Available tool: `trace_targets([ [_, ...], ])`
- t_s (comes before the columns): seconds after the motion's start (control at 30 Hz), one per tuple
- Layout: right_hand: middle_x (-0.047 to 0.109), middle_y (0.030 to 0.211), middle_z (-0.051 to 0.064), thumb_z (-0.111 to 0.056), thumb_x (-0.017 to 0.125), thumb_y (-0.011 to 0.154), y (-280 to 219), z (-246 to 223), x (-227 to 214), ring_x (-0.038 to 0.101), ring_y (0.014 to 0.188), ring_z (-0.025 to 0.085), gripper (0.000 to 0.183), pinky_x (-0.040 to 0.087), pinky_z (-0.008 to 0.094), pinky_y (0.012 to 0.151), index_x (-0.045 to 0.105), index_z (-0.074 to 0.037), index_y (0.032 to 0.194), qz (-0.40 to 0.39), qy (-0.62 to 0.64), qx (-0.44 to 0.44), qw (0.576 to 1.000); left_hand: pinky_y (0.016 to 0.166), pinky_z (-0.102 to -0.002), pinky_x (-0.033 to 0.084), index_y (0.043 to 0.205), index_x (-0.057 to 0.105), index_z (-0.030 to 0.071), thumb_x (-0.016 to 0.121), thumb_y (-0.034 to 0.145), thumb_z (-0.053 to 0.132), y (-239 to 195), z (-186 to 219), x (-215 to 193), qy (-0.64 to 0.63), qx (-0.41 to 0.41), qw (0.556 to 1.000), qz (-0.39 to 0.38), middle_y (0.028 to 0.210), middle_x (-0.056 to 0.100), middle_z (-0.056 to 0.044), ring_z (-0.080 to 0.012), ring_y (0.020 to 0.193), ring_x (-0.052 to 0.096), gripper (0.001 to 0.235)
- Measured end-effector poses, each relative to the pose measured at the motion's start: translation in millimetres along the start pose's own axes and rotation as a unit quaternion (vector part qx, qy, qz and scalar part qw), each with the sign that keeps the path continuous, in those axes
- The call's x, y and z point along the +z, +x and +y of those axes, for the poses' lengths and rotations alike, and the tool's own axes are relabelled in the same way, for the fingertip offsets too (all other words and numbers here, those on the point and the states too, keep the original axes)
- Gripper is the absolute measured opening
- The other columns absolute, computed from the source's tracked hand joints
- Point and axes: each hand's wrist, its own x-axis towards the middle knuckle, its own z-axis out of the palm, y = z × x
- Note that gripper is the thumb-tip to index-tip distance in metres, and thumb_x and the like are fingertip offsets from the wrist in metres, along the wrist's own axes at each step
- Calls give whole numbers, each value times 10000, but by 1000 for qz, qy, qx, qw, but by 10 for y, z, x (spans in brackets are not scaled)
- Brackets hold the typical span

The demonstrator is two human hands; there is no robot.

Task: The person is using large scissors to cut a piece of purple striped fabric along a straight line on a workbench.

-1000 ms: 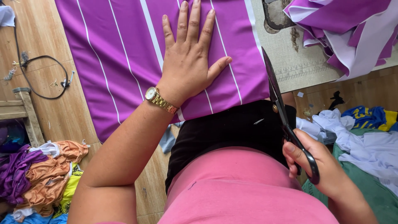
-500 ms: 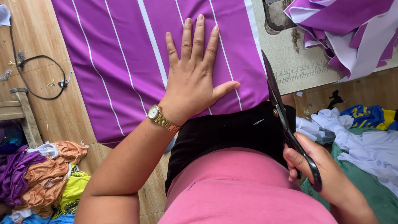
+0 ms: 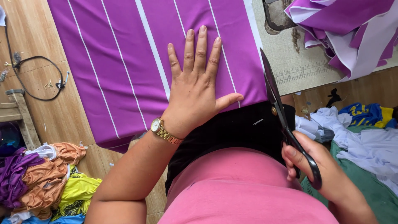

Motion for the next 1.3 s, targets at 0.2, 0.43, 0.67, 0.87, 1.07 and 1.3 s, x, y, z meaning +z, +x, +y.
trace_targets([
  [0.2,576,732,119,-271,647,1076,77,-111,60,601,556,221,306,610,393,492,559,-24,919,29,-63,8,998,1325,-725,-65,1801,54,173,589,927,1109,-16,12,-1,2,-9,1000,-23,1848,-25,-196,-416,1703,-53,1388],
  [0.43,566,688,130,-261,659,1078,28,-146,87,598,504,260,336,583,414,489,549,-15,876,37,-56,13,998,1329,-731,-50,1802,90,150,639,933,1101,-62,56,8,-2,-5,1000,-7,1846,-3,-187,-416,1704,-30,1401],
  [0.67,579,723,125,-289,637,1073,217,-302,129,618,541,252,318,622,407,537,544,-24,924,39,-80,0,996,1322,-731,-60,1801,68,144,548,958,1096,-100,129,11,1,-15,1000,-15,1840,-28,-196,-424,1696,-53,1360],
  [0.87,608,566,105,-335,675,1066,178,-387,146,660,403,245,415,505,358,490,508,-66,797,73,-197,-8,978,1342,-700,-59,1807,23,161,504,1046,1014,-66,50,66,-5,-3,1000,-29,1840,-89,-169,-387,1699,-93,1241],
  [1.07,587,585,99,-306,666,1078,171,-362,126,642,388,242,410,496,354,469,509,-65,785,66,-178,-16,982,1346,-584,-89,1746,-29,119,446,1094,811,602,-526,-394,-1,41,997,-68,1830,-67,-159,-333,1661,-102,1063],
  [1.3,560,732,124,-304,661,1056,275,-349,138,593,538,241,347,615,411,513,525,-23,904,54,-90,-4,994,1299,-643,-84,1773,89,131,257,946,1024,882,-936,-71,-18,77,997,3,1853,143,-215,-378,1703,88,1228],
])
